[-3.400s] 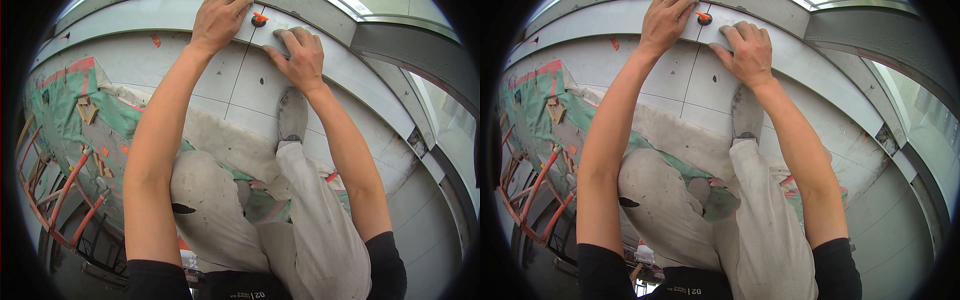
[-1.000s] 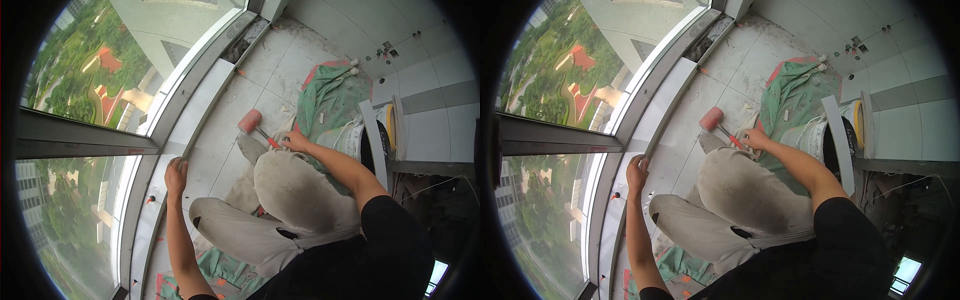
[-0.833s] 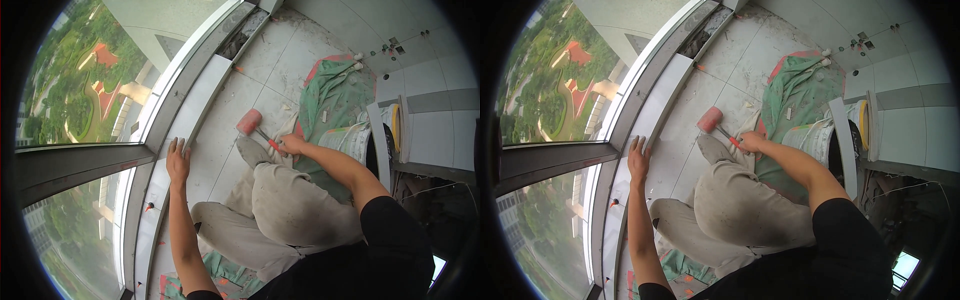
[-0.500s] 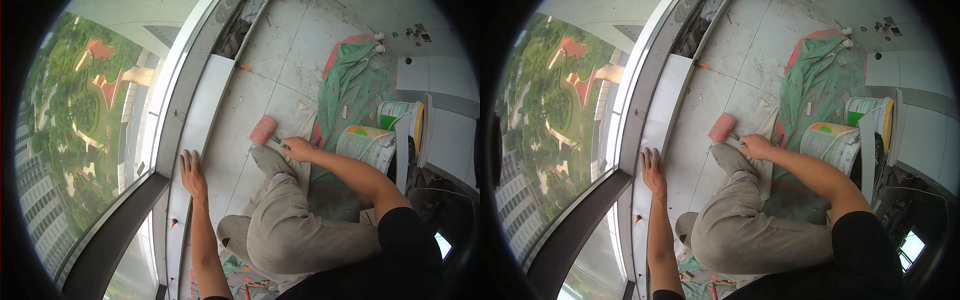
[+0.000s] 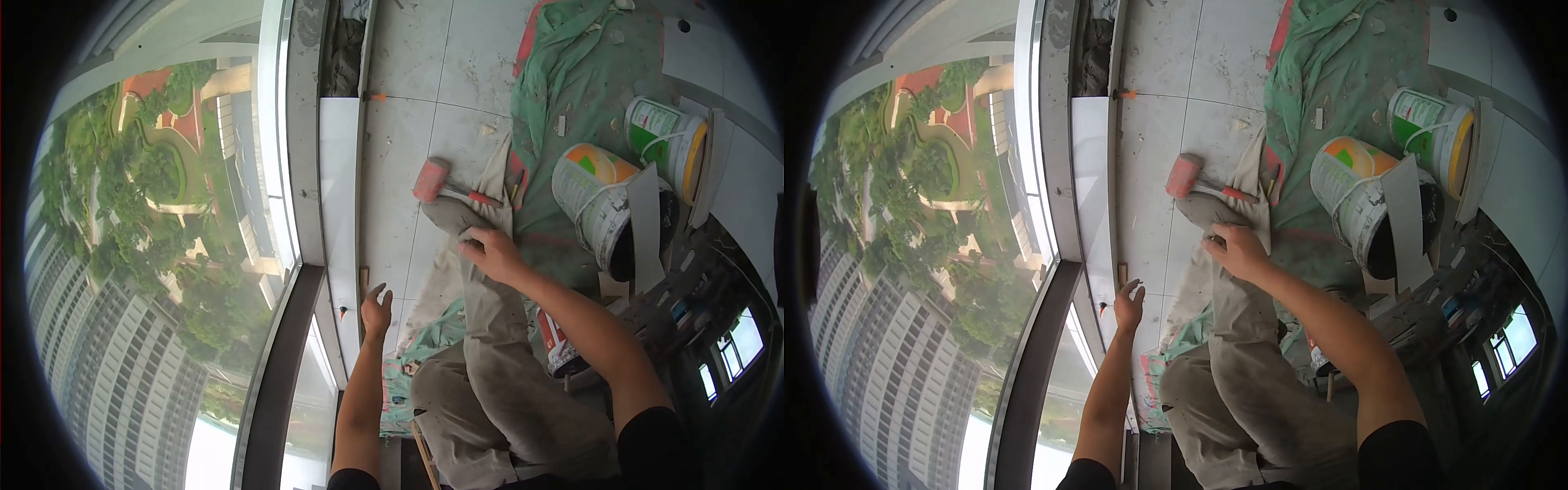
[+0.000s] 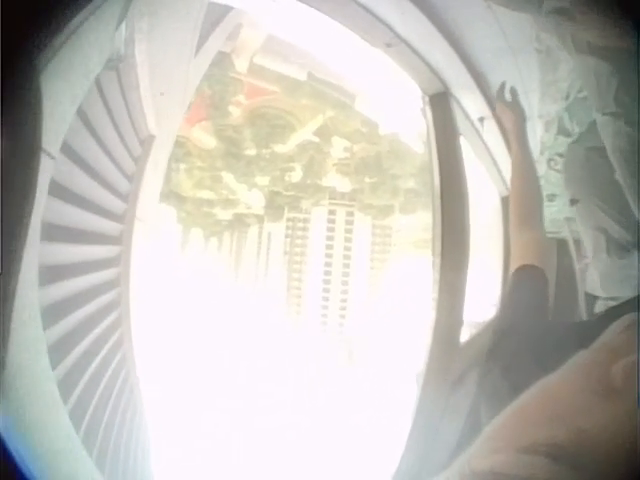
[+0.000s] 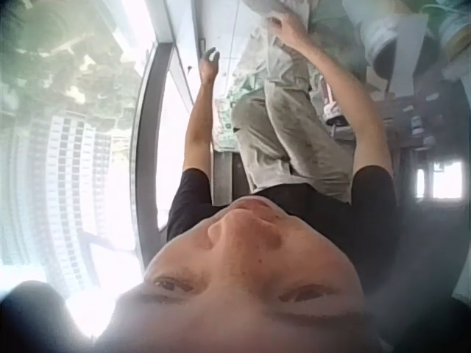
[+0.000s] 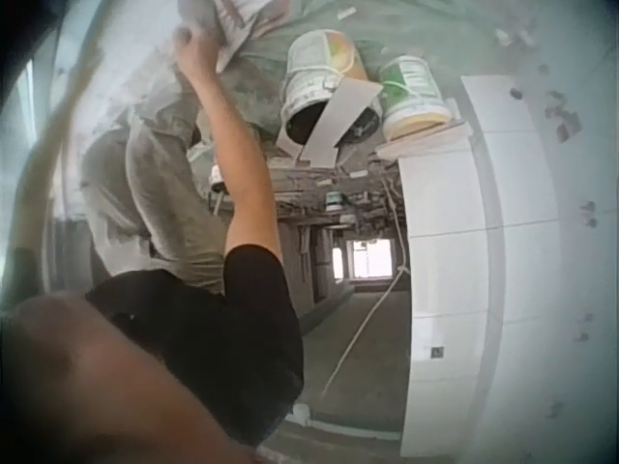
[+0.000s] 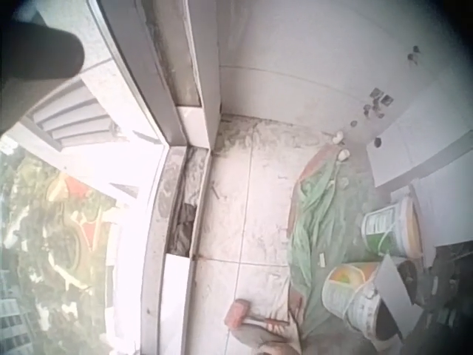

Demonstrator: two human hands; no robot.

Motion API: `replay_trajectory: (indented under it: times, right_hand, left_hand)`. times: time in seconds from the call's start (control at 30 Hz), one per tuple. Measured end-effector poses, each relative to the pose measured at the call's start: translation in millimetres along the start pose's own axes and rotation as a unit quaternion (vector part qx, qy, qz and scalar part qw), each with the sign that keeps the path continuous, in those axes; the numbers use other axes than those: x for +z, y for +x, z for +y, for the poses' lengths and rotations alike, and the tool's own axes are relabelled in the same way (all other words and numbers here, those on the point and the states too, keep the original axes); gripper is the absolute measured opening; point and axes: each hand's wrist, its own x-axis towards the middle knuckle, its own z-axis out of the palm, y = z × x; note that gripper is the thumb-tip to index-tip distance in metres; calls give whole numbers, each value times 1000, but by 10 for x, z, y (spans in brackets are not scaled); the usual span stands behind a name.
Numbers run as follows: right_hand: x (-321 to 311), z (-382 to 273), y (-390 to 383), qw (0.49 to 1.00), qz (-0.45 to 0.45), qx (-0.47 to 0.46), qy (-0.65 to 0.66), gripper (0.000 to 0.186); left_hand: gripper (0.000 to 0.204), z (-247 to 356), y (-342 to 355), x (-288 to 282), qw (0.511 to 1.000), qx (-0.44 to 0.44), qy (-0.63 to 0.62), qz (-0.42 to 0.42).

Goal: Applying mortar to tiles and installing them onto a wall surface during a renovation.

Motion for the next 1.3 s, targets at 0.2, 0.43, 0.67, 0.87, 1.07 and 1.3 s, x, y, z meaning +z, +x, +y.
replay_trajectory:
  times: [0.2, 0.43, 0.67, 0.87, 1.07, 1.3]
  right_hand:
    - [-485, 266, -558, 987, 39, 153, 9, 40]
    - [-655, 514, -1273, 981, 80, 157, -77, 42]
    - [-536, 190, -1267, 968, 190, 157, 44, 27]
    - [-170, -204, -1188, 956, 64, 246, 146, 29]
    - [-229, -440, -1318, 978, 81, 163, 98, 30]
    - [-1030, 119, -1270, 975, 118, 147, 113, 35]
  left_hand:
    - [43, 732, -670, 168, 993, -71, -60, -73]
    - [45, 1746, -783, 16, 968, -40, -225, -105]
    - [44, 1995, -1175, -374, 968, -32, -207, -141]
    - [38, 1687, -1627, -842, 988, 13, -87, -130]
    - [33, 1707, -1828, -1095, 995, 55, -31, -73]
    - [36, 1973, -1793, -767, 998, 34, 0, -58]
